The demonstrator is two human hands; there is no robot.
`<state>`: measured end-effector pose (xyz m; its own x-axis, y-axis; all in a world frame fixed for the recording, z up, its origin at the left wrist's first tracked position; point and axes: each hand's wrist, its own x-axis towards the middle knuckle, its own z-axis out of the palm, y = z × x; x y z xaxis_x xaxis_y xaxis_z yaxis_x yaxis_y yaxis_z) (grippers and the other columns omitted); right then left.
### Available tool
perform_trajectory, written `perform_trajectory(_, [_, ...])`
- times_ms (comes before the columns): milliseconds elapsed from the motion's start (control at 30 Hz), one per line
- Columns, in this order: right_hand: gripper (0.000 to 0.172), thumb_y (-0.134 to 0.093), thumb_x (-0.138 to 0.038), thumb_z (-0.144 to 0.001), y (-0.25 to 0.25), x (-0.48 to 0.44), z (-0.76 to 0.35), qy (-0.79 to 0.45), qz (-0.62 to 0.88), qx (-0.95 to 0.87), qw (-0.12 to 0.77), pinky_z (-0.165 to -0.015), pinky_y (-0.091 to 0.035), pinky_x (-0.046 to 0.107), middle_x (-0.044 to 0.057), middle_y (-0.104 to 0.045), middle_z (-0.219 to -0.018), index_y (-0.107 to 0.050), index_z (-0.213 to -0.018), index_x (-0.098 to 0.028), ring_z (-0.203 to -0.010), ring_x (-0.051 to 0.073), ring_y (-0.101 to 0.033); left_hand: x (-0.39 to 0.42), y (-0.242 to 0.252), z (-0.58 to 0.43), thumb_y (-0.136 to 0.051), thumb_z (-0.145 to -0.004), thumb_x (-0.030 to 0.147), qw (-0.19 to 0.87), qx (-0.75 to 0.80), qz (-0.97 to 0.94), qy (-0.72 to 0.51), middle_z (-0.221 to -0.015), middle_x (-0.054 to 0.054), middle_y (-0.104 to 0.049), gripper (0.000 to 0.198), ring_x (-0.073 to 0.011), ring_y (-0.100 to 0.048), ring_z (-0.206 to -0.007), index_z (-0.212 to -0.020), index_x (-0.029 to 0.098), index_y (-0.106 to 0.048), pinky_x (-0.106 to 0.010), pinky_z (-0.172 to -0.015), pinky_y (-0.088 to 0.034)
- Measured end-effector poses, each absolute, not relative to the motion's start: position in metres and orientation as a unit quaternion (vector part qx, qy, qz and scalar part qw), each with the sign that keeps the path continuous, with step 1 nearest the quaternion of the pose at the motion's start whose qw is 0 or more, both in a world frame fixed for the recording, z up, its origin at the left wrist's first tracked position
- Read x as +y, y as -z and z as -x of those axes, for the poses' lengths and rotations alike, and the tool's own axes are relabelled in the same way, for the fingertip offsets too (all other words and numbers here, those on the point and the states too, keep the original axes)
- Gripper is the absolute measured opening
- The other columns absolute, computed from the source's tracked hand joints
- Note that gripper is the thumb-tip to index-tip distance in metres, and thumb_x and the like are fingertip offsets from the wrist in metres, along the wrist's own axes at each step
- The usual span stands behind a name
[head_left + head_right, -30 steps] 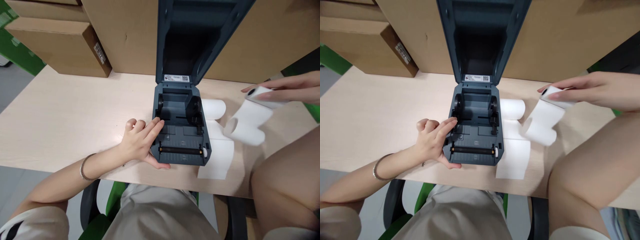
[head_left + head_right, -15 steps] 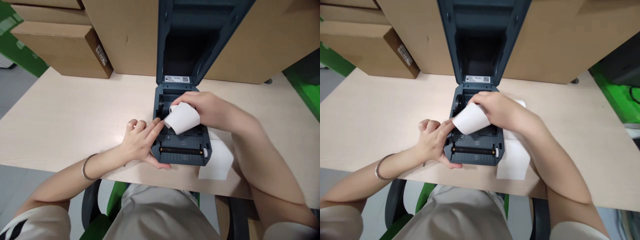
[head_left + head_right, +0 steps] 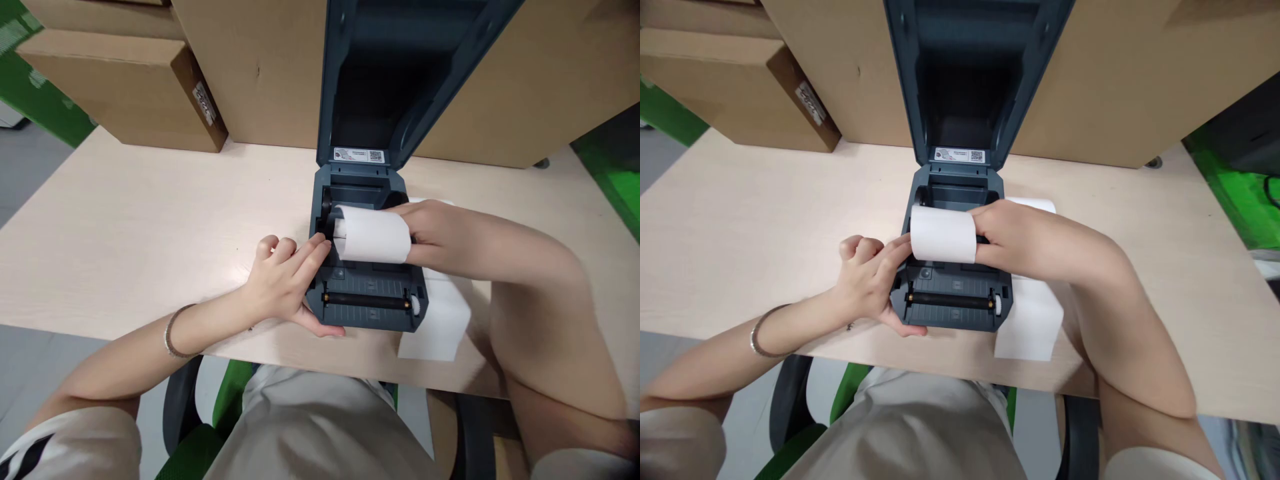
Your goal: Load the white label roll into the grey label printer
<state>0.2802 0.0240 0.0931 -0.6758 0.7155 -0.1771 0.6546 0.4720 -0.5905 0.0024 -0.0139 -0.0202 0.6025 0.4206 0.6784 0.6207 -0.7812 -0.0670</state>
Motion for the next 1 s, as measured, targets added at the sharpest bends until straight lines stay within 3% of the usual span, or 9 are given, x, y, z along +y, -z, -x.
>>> perform_trajectory(67, [0.034, -0.054, -0.050, -0.105, -0.093, 0.014, -0.282, -0.335, 0.399, -0.853, 0.041, -0.083, -0.061, 0.032, -0.004, -0.079, -0.126, -0.077, -0.125, -0.035, -0.102, 0.020, -0.077, -0.013, 0.019, -0.004, -0.037, -0.072, 0.110, 0.135, -0.285, 0.882, 0.351, -0.124, -0.012, -0.081, 0.121, -0.0269, -0.045, -0.075, -0.151, 0.020, -0.055, -0.043, -0.077, -0.026])
perform_trajectory(167, [0.045, -0.049, -0.048, -0.107, -0.080, -0.006, -0.285, -0.307, 0.404, -0.861, 0.023, -0.089, -0.066, 0.037, -0.006, -0.071, -0.147, -0.064, -0.149, -0.045, -0.119, 0.024, -0.077, -0.013, 0.017, -0.005, -0.040, -0.072, 0.110, 0.120, -0.285, 0.884, 0.350, -0.128, -0.010, -0.081, 0.123, -0.0269, -0.048, -0.074, -0.158, 0.022, -0.048, -0.042, -0.077, -0.026])
perform_trajectory(267, [0.059, -0.050, -0.041, -0.104, -0.065, -0.029, -0.289, -0.230, 0.384, -0.892, 0.060, -0.103, -0.067, 0.048, -0.001, -0.056, -0.164, -0.054, -0.162, -0.042, -0.138, 0.031, -0.069, -0.013, 0.015, -0.007, -0.035, -0.077, 0.108, 0.139, -0.284, 0.880, 0.355, -0.126, -0.010, -0.081, 0.122, -0.0271, -0.047, -0.074, -0.161, 0.019, -0.044, -0.042, -0.077, -0.027])
perform_trajectory(400, [0.060, -0.048, -0.036, -0.102, -0.065, -0.058, -0.289, -0.125, 0.348, -0.926, 0.073, -0.124, -0.056, 0.053, 0.004, -0.037, -0.177, -0.057, -0.161, -0.031, -0.161, 0.030, -0.046, -0.012, 0.013, -0.009, -0.023, -0.086, 0.103, 0.152, -0.271, 0.876, 0.370, -0.120, -0.010, -0.084, 0.121, -0.0273, -0.044, -0.072, -0.166, 0.013, -0.036, -0.044, -0.077, -0.028])
perform_trajectory(533, [0.070, -0.060, -0.038, -0.087, -0.079, -0.078, -0.284, -0.068, 0.305, -0.948, 0.066, -0.118, -0.062, 0.048, 0.017, -0.046, -0.170, -0.062, -0.155, -0.019, -0.156, 0.032, -0.053, -0.009, 0.014, -0.006, -0.028, -0.086, 0.103, 0.130, -0.252, 0.890, 0.357, -0.126, -0.011, -0.082, 0.124, -0.0271, -0.048, -0.079, -0.168, 0.010, -0.035, -0.046, -0.082, -0.031])
perform_trajectory(667, [0.071, -0.062, -0.036, -0.087, -0.080, -0.094, -0.279, -0.044, 0.267, -0.960, 0.067, -0.122, -0.059, 0.047, 0.019, -0.047, -0.169, -0.061, -0.155, -0.016, -0.156, 0.035, -0.053, -0.008, 0.014, -0.002, -0.024, -0.091, 0.098, 0.122, -0.246, 0.902, 0.333, -0.130, -0.014, -0.081, 0.117, -0.0272, -0.050, -0.083, -0.165, 0.010, -0.039, -0.046, -0.087, -0.032])
perform_trajectory(800, [0.056, -0.057, -0.025, -0.095, -0.068, -0.104, -0.284, -0.017, 0.277, -0.960, 0.033, -0.132, -0.049, 0.051, 0.015, -0.057, -0.163, -0.063, -0.150, -0.020, -0.156, 0.033, -0.053, -0.008, 0.014, -0.001, -0.021, -0.091, 0.099, 0.111, -0.244, 0.907, 0.324, -0.132, -0.014, -0.080, 0.119, -0.0262, -0.051, -0.085, -0.167, 0.009, -0.039, -0.046, -0.087, -0.032])
perform_trajectory(933, [0.072, -0.048, -0.014, -0.095, -0.056, -0.111, -0.299, 0.003, 0.255, -0.967, -0.019, -0.129, -0.052, 0.059, 0.010, -0.048, -0.171, -0.048, -0.166, -0.023, -0.163, 0.033, -0.044, -0.008, 0.014, -0.002, -0.031, -0.092, 0.097, 0.107, -0.234, 0.908, 0.332, -0.137, -0.015, -0.079, 0.117, -0.0277, -0.052, -0.089, -0.167, 0.008, -0.038, -0.048, -0.091, -0.035])
perform_trajectory(1000, [0.074, -0.040, -0.009, -0.093, -0.054, -0.118, -0.303, 0.009, 0.278, -0.960, -0.011, -0.124, -0.056, 0.058, 0.009, -0.046, -0.172, -0.051, -0.165, -0.023, -0.161, 0.031, -0.047, -0.009, 0.013, -0.001, -0.032, -0.094, 0.095, 0.112, -0.231, 0.907, 0.334, -0.139, -0.016, -0.079, 0.112, -0.0281, -0.054, -0.091, -0.164, 0.008, -0.044, -0.048, -0.093, -0.037])
